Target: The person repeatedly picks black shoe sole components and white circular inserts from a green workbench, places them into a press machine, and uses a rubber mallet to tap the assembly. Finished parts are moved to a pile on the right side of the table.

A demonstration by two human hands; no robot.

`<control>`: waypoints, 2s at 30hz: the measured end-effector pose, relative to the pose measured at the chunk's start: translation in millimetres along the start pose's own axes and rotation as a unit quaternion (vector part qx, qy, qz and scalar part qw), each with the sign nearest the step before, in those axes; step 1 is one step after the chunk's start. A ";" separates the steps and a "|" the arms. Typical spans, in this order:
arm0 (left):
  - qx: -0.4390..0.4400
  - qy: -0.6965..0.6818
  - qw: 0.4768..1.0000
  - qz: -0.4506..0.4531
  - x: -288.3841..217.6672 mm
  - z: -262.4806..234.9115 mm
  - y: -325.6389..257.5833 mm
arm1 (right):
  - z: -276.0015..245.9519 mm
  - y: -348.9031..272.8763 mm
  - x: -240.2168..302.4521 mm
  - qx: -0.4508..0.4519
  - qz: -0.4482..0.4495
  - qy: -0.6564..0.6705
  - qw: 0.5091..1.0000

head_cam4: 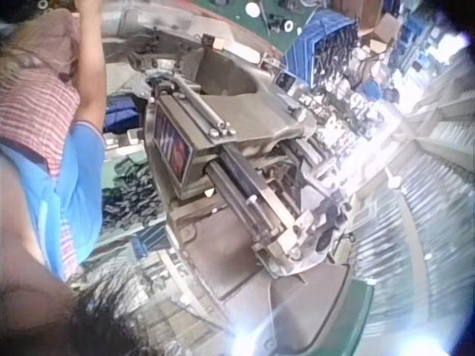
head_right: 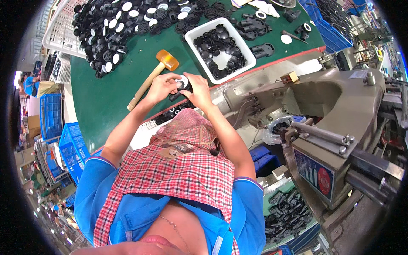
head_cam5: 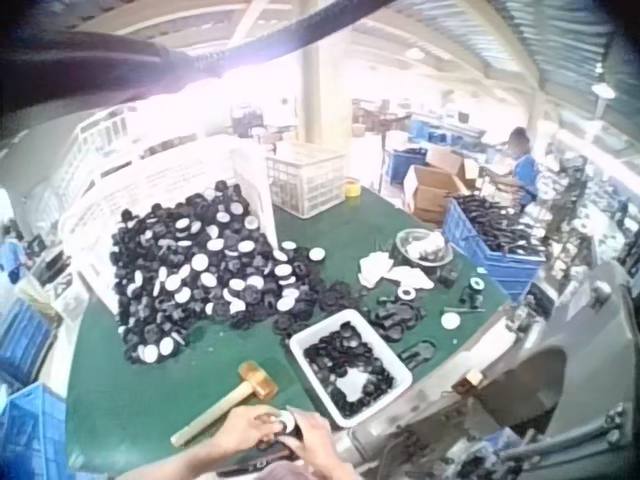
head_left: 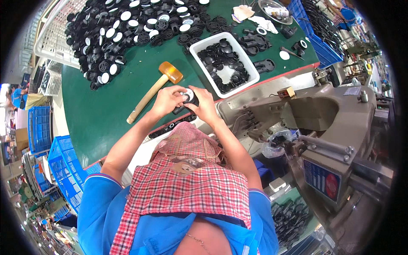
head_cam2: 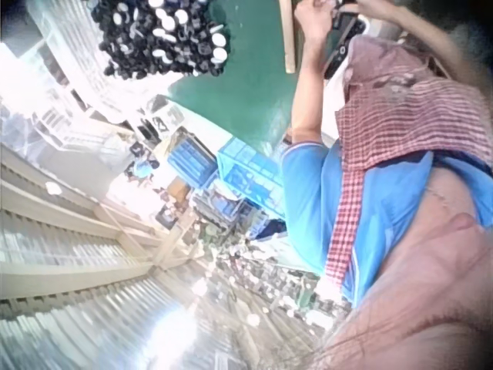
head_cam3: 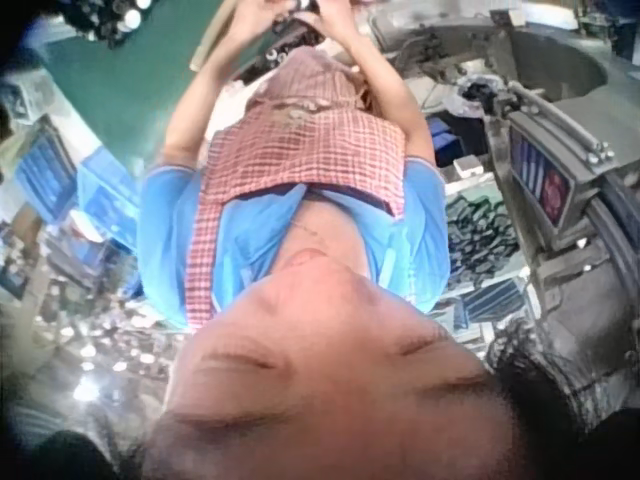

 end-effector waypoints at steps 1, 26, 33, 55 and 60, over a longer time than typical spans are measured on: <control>-0.011 0.006 1.000 -0.017 2.0 0.1 0.8 | 1.5 0.1 -0.3 0.000 0.015 -0.006 1.000; 0.143 0.224 0.953 -0.143 -12.4 -7.0 50.1 | 6.6 -1.8 0.6 -0.016 0.029 -0.023 0.999; -0.278 0.377 0.855 0.221 -7.9 -55.2 9.3 | 6.5 -1.8 -2.0 -0.046 0.011 -0.007 0.999; -0.050 0.371 0.923 0.093 -12.4 -23.2 -66.2 | 11.8 -4.7 -3.4 -0.032 0.049 -0.031 0.998; -0.137 0.299 0.934 0.140 -22.1 -42.4 -35.8 | 14.4 -0.4 -9.6 -0.042 0.040 -0.046 0.997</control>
Point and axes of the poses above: each hand's wrist, its own y-axis towards the middle knuckle, its own z-axis out of the palm, x = y × z, the point moved 4 cm from there along y, towards the middle knuckle, and after that the axes turned 9 degrees about -x, right-handed, at the moved point
